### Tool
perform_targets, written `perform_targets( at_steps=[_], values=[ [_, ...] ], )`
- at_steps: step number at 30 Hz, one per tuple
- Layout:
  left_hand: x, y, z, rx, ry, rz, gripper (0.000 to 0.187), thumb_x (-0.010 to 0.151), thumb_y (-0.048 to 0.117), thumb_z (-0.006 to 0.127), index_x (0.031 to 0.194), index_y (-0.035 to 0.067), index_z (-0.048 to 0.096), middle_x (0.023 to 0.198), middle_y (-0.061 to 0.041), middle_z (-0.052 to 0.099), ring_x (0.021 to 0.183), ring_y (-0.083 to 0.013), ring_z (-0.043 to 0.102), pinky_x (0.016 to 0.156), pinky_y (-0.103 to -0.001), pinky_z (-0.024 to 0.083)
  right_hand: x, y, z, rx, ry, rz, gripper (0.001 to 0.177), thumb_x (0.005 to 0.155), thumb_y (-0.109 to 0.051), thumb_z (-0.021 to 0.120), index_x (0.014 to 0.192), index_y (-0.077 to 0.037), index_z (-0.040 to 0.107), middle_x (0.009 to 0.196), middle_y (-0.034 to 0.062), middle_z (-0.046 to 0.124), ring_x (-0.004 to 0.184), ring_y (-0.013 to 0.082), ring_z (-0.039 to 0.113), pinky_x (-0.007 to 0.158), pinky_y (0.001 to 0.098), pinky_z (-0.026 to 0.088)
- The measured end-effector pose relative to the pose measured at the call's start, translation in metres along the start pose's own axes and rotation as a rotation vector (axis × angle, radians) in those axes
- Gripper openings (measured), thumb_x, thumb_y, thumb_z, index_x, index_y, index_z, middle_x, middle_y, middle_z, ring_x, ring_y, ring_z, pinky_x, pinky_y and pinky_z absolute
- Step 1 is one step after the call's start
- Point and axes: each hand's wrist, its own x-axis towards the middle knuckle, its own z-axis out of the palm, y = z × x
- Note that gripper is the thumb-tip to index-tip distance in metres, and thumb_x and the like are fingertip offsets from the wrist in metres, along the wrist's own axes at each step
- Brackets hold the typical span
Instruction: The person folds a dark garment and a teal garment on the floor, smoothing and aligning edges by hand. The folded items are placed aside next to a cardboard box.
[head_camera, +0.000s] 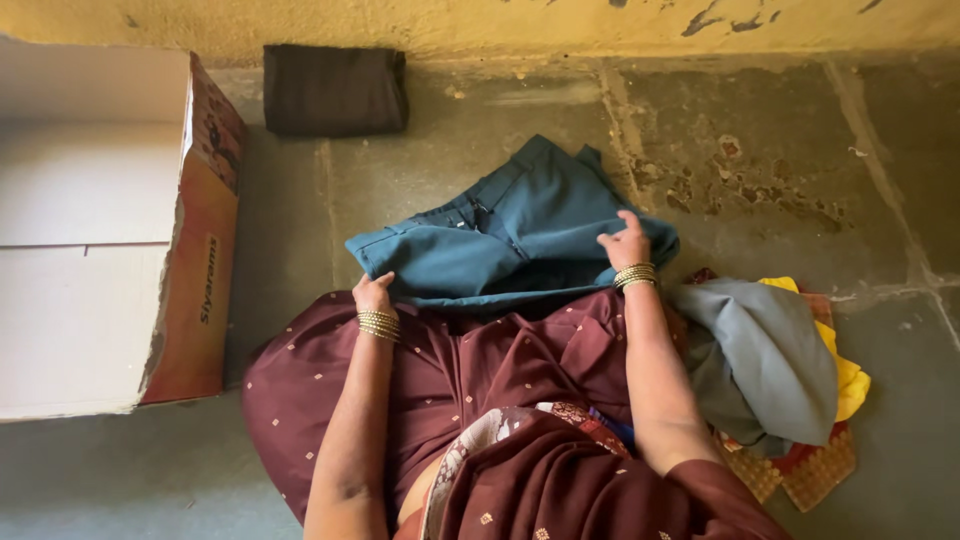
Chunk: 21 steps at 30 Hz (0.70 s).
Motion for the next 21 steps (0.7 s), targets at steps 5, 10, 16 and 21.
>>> perform_targets(
  at_steps=[5, 10, 16, 21],
  values=[
    [-0.002, 0.001, -0.004, -0.108, -0.065, -0.001, 0.032, 0.079, -0.012, 0.061, 0.108, -0.003, 0.070, 0.098, -0.010, 0.074, 0.085, -0.0229, 0.068, 0.079, -0.035, 0.056, -0.009, -0.013, 0.029, -0.294, -0.455, -0.124, 0.104, 0.059, -0.022, 0.095, 0.146, -0.019, 0.039, 0.103, 0.0231, 0.066, 0.095, 0.0436, 0.067, 0.083, 0.0506, 0.055],
    [-0.013, 0.016, 0.004, -0.101, -0.074, -0.076, 0.031, 0.072, -0.011, 0.062, 0.101, 0.000, 0.068, 0.090, -0.010, 0.070, 0.076, -0.0253, 0.066, 0.070, -0.039, 0.058, -0.004, -0.027, 0.055, -0.598, -0.488, -0.079, 0.056, 0.076, -0.025, 0.077, 0.128, -0.020, 0.056, 0.110, 0.0213, 0.068, 0.105, 0.0436, 0.066, 0.088, 0.0535, 0.053],
    [-0.039, 0.045, 0.022, -0.047, -0.082, -0.236, 0.028, 0.083, 0.010, 0.077, 0.106, -0.003, 0.069, 0.095, -0.014, 0.072, 0.080, -0.0279, 0.069, 0.075, -0.044, 0.059, 0.014, -0.099, 0.061, -0.463, -0.171, -0.077, 0.023, 0.088, -0.013, 0.058, 0.107, -0.014, 0.071, 0.105, 0.0217, 0.071, 0.099, 0.0448, 0.067, 0.084, 0.0539, 0.054],
    [-0.042, 0.045, 0.021, -0.108, -0.102, -0.255, 0.039, 0.078, 0.016, 0.079, 0.113, 0.000, 0.070, 0.106, -0.014, 0.074, 0.090, -0.0302, 0.072, 0.085, -0.048, 0.061, 0.014, -0.218, 0.064, 0.187, -0.018, -0.556, 0.027, 0.085, -0.003, 0.070, 0.111, -0.012, 0.070, 0.118, 0.0141, 0.073, 0.110, 0.0369, 0.070, 0.095, 0.0444, 0.057]
  ],
)
